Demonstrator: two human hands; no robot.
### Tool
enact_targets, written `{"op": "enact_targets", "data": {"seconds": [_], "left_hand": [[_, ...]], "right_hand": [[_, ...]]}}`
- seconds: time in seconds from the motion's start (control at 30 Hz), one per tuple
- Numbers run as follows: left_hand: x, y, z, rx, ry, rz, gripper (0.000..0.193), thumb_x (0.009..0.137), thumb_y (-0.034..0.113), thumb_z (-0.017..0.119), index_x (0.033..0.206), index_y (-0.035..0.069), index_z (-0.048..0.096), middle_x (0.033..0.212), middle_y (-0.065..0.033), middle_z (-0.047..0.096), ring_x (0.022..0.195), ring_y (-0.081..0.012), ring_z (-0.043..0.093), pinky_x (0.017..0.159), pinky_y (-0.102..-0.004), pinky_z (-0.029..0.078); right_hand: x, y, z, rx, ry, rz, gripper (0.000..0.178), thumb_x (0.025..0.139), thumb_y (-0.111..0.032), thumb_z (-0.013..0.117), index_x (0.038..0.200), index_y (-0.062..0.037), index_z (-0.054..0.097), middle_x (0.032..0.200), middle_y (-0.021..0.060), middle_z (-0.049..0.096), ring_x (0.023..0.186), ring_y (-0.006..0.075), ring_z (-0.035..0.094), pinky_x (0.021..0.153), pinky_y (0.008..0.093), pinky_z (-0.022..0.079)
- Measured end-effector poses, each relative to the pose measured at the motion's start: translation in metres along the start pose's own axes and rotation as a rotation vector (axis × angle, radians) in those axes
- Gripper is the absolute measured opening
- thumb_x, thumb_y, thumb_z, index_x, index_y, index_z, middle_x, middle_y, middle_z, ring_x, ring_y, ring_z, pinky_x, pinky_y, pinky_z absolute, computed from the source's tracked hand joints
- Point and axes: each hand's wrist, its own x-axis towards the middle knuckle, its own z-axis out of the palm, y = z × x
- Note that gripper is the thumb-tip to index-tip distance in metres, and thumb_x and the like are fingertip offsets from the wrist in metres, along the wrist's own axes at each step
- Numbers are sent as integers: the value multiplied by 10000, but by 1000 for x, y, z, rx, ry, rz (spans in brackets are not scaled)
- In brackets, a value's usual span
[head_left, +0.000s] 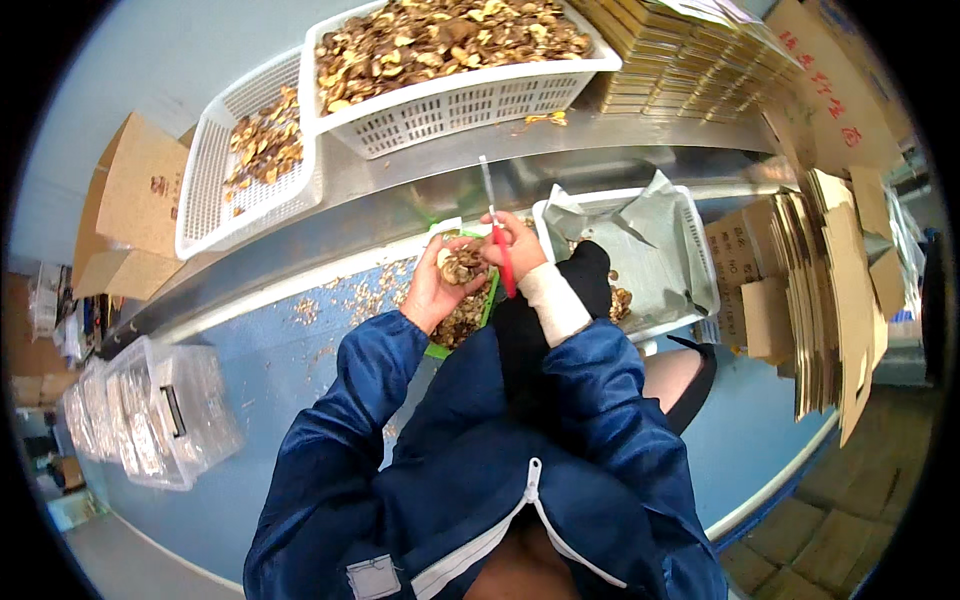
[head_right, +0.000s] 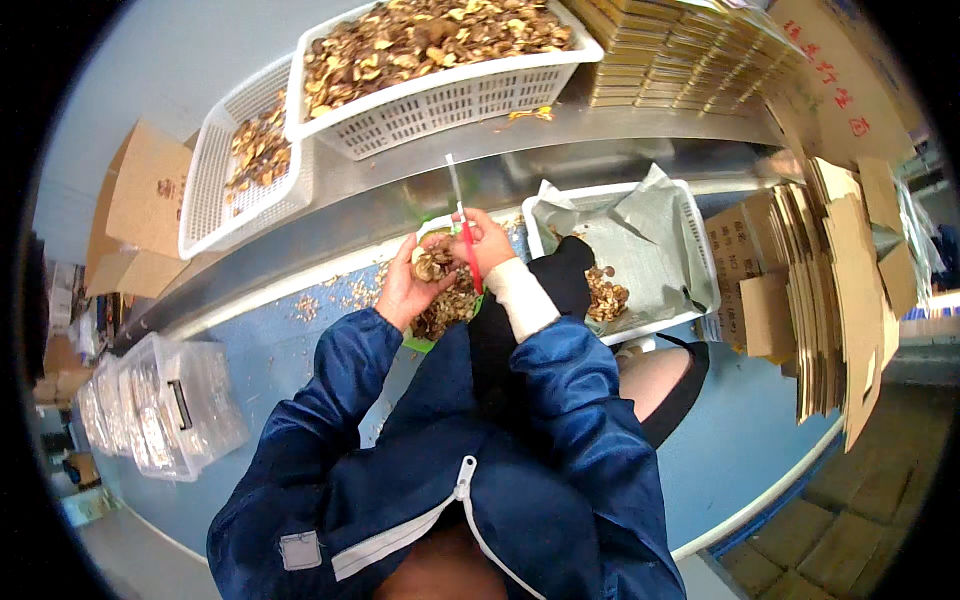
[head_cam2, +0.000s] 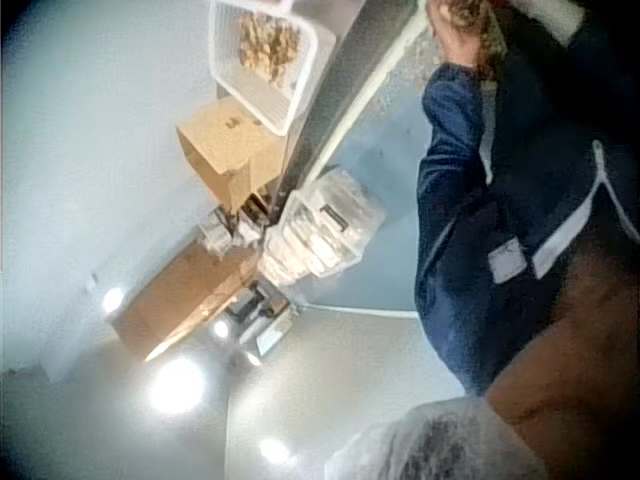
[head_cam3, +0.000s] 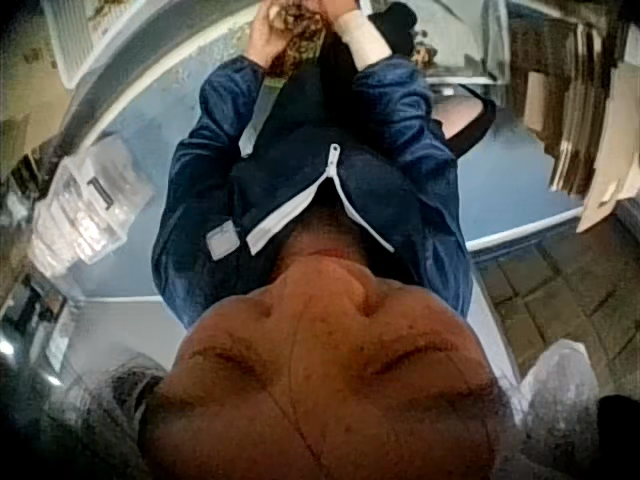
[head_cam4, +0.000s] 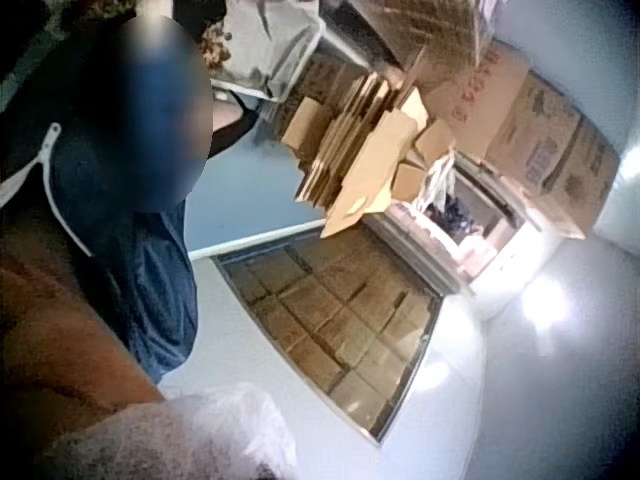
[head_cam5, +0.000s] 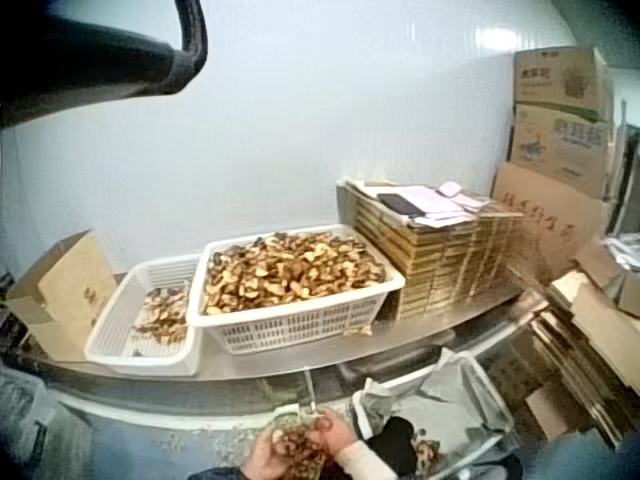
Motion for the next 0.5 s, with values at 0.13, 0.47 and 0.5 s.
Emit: {"op": "enact_targets", "data": {"seconds": [0.13,0.47,0.5], "left_hand": [[-3,-1,-5,-52,-6,9,286,861,373,443,927,121,561,936,-41,597,870,-212,564,750,-371,452],[-14,-21,28,319,267,159,130,860,238,518,918,128,556,714,26,549,563,-81,496,455,-234,369],[-14,-21,28,338,293,166,122,865,226,515,916,123,556,699,27,544,538,-76,486,437,-223,355]], "right_hand": [[0,-9,-5,127,4,-5,482,683,32,599,1131,-59,448,754,25,534,669,110,546,576,230,446],[-10,-17,18,-967,146,-333,386,728,-101,600,1100,-111,496,823,109,549,741,271,551,659,338,450],[-10,-18,19,-1009,103,-314,377,733,-121,602,1096,-128,498,839,103,555,758,274,551,655,350,448]]}}
